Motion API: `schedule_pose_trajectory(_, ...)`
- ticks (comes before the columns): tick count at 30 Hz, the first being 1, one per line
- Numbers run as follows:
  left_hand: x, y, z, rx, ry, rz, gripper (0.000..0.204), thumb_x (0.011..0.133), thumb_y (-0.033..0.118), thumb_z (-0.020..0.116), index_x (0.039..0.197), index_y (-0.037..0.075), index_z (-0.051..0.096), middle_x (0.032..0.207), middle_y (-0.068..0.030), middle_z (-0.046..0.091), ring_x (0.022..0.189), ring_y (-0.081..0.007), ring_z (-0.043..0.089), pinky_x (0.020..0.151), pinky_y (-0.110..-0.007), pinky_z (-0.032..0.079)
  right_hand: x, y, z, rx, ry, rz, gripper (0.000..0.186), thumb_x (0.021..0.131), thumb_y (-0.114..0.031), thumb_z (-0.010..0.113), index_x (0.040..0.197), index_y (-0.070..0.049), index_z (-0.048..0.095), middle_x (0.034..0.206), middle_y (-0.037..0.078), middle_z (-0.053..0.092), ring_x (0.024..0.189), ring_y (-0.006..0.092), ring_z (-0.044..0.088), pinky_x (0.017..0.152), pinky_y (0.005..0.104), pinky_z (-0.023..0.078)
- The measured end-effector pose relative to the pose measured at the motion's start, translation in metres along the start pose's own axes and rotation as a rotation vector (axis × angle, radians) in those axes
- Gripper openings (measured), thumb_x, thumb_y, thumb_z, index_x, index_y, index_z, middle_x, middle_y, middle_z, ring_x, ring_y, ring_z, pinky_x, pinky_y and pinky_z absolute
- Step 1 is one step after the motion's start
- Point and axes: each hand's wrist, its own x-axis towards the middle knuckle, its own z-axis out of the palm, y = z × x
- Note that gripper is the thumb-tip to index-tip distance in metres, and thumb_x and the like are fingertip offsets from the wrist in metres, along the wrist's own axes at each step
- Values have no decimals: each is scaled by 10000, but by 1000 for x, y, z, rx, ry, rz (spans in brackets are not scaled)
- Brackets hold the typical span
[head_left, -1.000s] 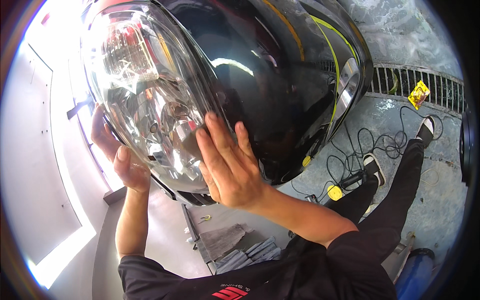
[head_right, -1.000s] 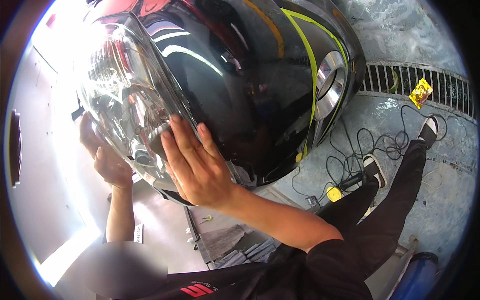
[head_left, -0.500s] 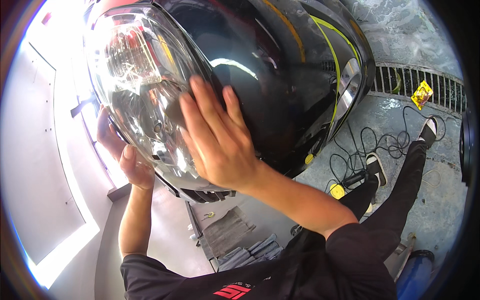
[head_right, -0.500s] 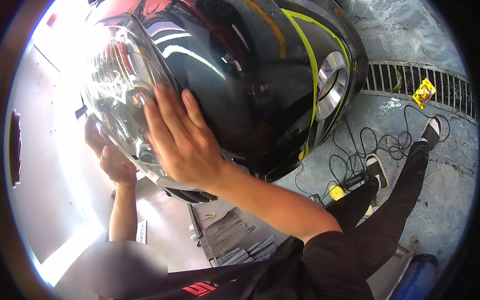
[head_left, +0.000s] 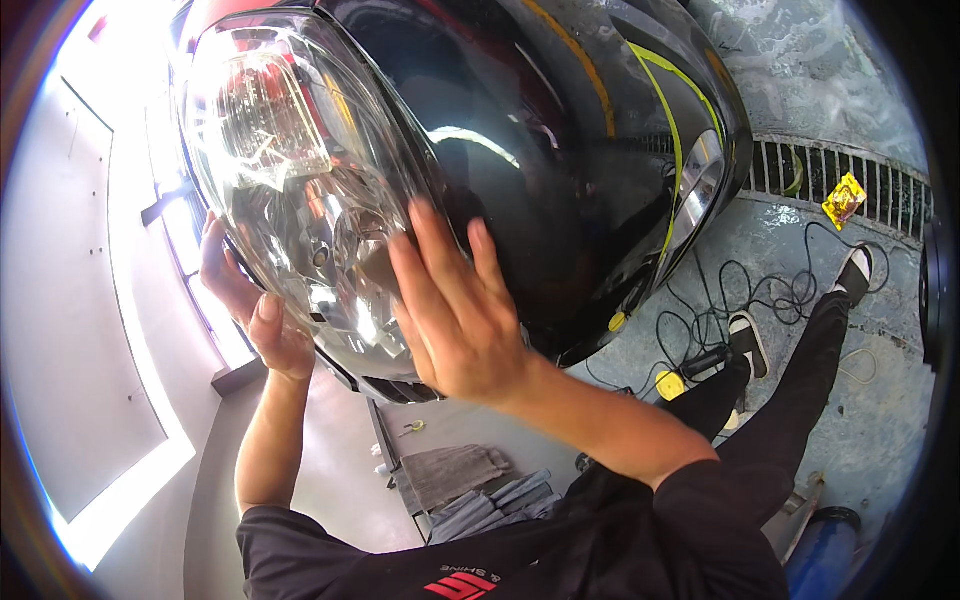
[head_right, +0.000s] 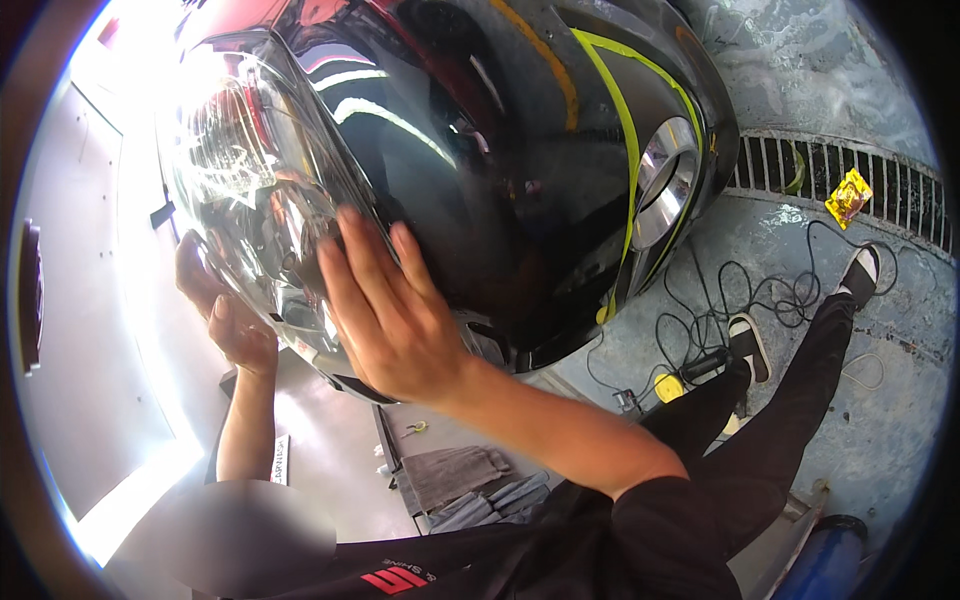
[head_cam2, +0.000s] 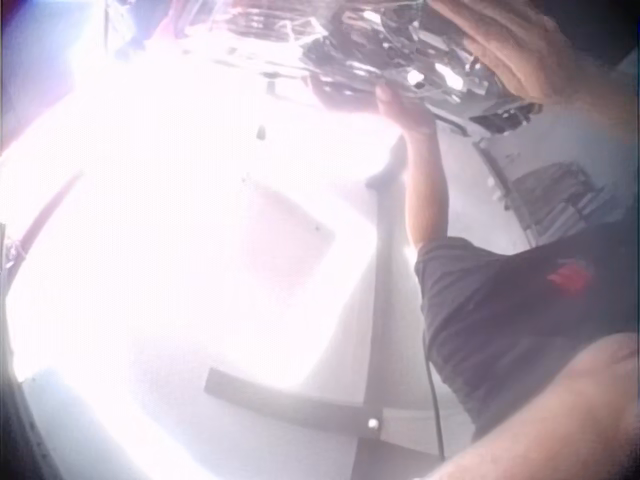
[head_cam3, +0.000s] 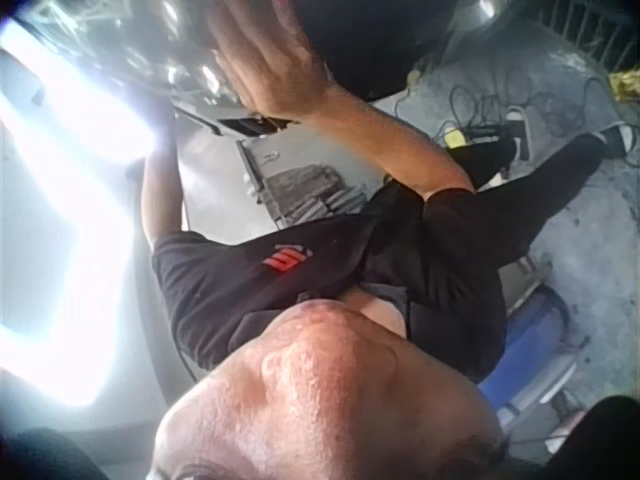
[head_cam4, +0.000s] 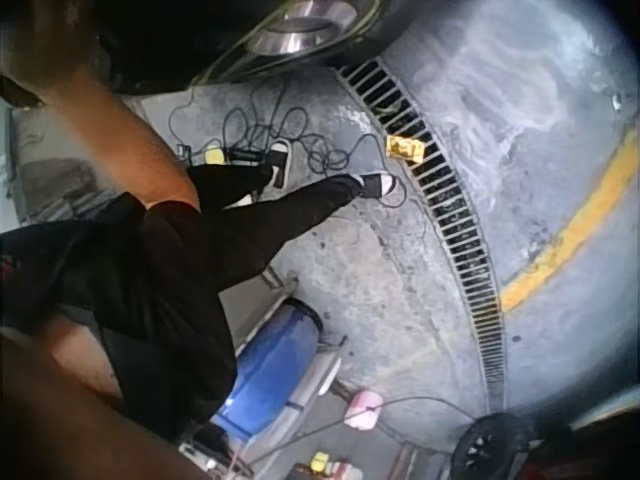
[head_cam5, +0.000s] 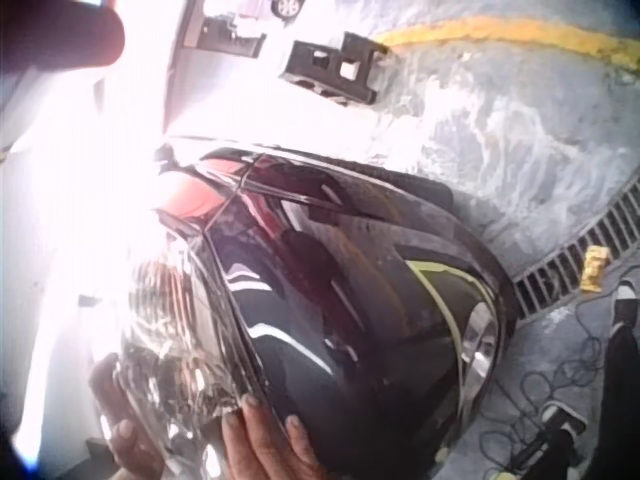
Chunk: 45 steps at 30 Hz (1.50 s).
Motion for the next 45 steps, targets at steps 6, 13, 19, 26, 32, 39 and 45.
schedule_pose_trajectory(6, 0, 3, 4, 14, -4, 0, 915, 878, 503, 509, 1566, -39, 242, 1604, -211, 249, 1509, -353, 249, 1239, -507, 191, 27, 6, 3, -27, 36, -42, 505, 969, -142, 607, 1384, 134, 526, 1465, 390, 479, 1292, 431, 600, 1224, 535, 264)
schedule_pose_trajectory(13, 4, 3, 3, 32, 25, 4, 964, 835, 568, 581, 1547, -8, 280, 1590, -208, 260, 1490, -344, 261, 1221, -515, 230, 67, 14, 9, -8, 113, -78, 506, 959, -119, 613, 1385, 144, 536, 1455, 400, 488, 1334, 443, 568, 1212, 525, 296)
schedule_pose_trajectory(19, 1, 9, 6, -50, 31, -63, 996, 796, 567, 633, 1543, 15, 272, 1537, -199, 310, 1443, -337, 314, 1193, -516, 273, 13, -6, -6, -23, -4, -10, 523, 960, -124, 619, 1411, 121, 518, 1450, 387, 498, 1276, 451, 603, 1193, 532, 320)
schedule_pose_trajectory(26, 0, 10, 4, -50, 55, -123, 1009, 785, 534, 644, 1558, 27, 238, 1465, -230, 368, 1387, -350, 388, 1175, -514, 307, 28, 5, 1, 12, 38, -5, 530, 960, -150, 624, 1402, 122, 523, 1445, 417, 483, 1237, 429, 640, 1233, 510, 247)
schedule_pose_trajectory(32, 3, 14, 10, -85, 59, -141, 1010, 786, 513, 644, 1568, 29, 224, 1486, -222, 346, 1409, -353, 375, 1168, -507, 338, 70, 15, 10, -19, 125, -85, 457, 957, -139, 559, 1310, 152, 564, 1391, 433, 521, 1269, 432, 625, 1226, 523, 285)
schedule_pose_trajectory(39, -2, 9, 4, -93, 70, -129, 996, 782, 486, 634, 1574, 43, 224, 1564, -196, 289, 1466, -369, 324, 1176, -526, 343, 28, 4, 3, -51, 59, -36, 446, 953, -152, 503, 1283, 137, 584, 1365, 437, 539, 1186, 443, 675, 1231, 530, 278)
schedule_pose_trajectory(45, -2, 11, 1, -103, 107, -148, 990, 772, 477, 635, 1571, 40, 249, 1582, -173, 290, 1477, -369, 310, 1198, -523, 308, 47, 10, 8, -50, 87, -76, 441, 941, -155, 512, 1270, 128, 593, 1360, 432, 547, 1179, 440, 676, 1223, 530, 290)
